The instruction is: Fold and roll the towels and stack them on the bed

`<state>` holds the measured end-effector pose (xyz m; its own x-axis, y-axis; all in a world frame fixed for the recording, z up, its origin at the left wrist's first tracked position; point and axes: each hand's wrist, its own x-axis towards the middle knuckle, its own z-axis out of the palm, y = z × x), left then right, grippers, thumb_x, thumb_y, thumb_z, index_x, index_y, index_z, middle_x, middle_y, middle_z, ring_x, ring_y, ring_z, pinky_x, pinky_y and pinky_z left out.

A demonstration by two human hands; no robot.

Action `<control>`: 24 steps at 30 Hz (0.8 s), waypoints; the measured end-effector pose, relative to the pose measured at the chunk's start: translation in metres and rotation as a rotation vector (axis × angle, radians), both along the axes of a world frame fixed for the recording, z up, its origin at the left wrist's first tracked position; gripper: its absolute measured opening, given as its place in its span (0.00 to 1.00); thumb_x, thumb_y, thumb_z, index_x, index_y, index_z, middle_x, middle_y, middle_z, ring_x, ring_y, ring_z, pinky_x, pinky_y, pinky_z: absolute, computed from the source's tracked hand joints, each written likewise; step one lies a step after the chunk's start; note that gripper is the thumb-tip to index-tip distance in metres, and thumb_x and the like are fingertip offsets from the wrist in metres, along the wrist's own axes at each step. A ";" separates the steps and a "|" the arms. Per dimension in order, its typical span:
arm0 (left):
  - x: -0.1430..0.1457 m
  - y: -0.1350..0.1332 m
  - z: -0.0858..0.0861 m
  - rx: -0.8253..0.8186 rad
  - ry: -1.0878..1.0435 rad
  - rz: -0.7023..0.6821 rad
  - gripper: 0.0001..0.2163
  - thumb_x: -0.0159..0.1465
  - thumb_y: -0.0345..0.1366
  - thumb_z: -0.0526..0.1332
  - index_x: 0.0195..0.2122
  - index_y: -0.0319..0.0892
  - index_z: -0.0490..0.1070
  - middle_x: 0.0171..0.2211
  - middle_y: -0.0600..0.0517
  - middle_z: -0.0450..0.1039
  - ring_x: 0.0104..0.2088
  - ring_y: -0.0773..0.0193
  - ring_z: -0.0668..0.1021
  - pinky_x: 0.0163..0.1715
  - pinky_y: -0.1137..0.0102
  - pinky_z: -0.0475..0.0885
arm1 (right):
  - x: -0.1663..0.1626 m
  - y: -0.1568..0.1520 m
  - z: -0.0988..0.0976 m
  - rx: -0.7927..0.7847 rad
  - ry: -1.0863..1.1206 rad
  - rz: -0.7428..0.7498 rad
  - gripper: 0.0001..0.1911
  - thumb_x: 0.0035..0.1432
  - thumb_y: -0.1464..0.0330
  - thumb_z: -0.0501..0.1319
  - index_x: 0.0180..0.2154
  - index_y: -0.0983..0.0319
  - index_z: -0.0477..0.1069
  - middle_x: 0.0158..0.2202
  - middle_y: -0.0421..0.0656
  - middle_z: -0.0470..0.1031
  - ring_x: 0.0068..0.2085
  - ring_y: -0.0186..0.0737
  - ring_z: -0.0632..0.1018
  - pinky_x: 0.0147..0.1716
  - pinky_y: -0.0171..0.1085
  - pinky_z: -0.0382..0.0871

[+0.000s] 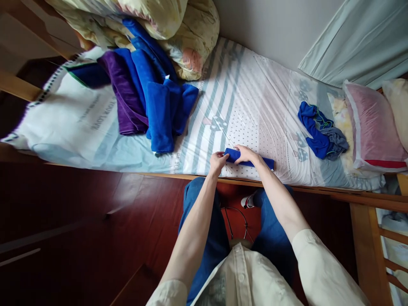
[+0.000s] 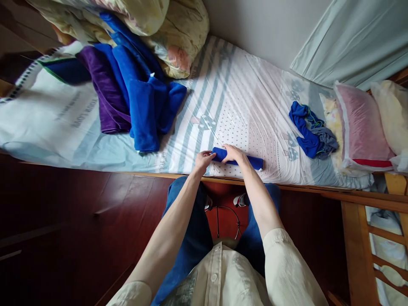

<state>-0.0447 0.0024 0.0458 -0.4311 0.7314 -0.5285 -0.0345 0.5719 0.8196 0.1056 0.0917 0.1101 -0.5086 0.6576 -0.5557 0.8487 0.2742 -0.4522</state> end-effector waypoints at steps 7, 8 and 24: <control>0.000 0.004 0.018 0.172 -0.225 0.060 0.20 0.44 0.34 0.72 0.41 0.41 0.78 0.35 0.51 0.76 0.35 0.63 0.80 0.39 0.69 0.74 | -0.006 0.010 0.004 -0.020 -0.045 0.040 0.36 0.44 0.65 0.78 0.56 0.63 0.74 0.49 0.47 0.83 0.48 0.46 0.82 0.47 0.37 0.75; 0.001 0.005 0.021 0.201 -0.249 0.063 0.21 0.44 0.33 0.72 0.42 0.41 0.78 0.35 0.51 0.76 0.36 0.62 0.81 0.39 0.69 0.75 | -0.007 0.010 0.007 -0.010 -0.060 0.048 0.32 0.44 0.65 0.78 0.53 0.63 0.76 0.46 0.46 0.84 0.46 0.46 0.82 0.44 0.36 0.74; -0.070 -0.027 0.054 0.425 -0.196 -0.103 0.41 0.47 0.46 0.80 0.62 0.47 0.67 0.63 0.39 0.71 0.67 0.44 0.71 0.64 0.50 0.68 | -0.127 -0.010 0.084 0.193 0.634 -0.462 0.20 0.46 0.56 0.74 0.36 0.63 0.78 0.34 0.43 0.83 0.40 0.46 0.84 0.45 0.42 0.79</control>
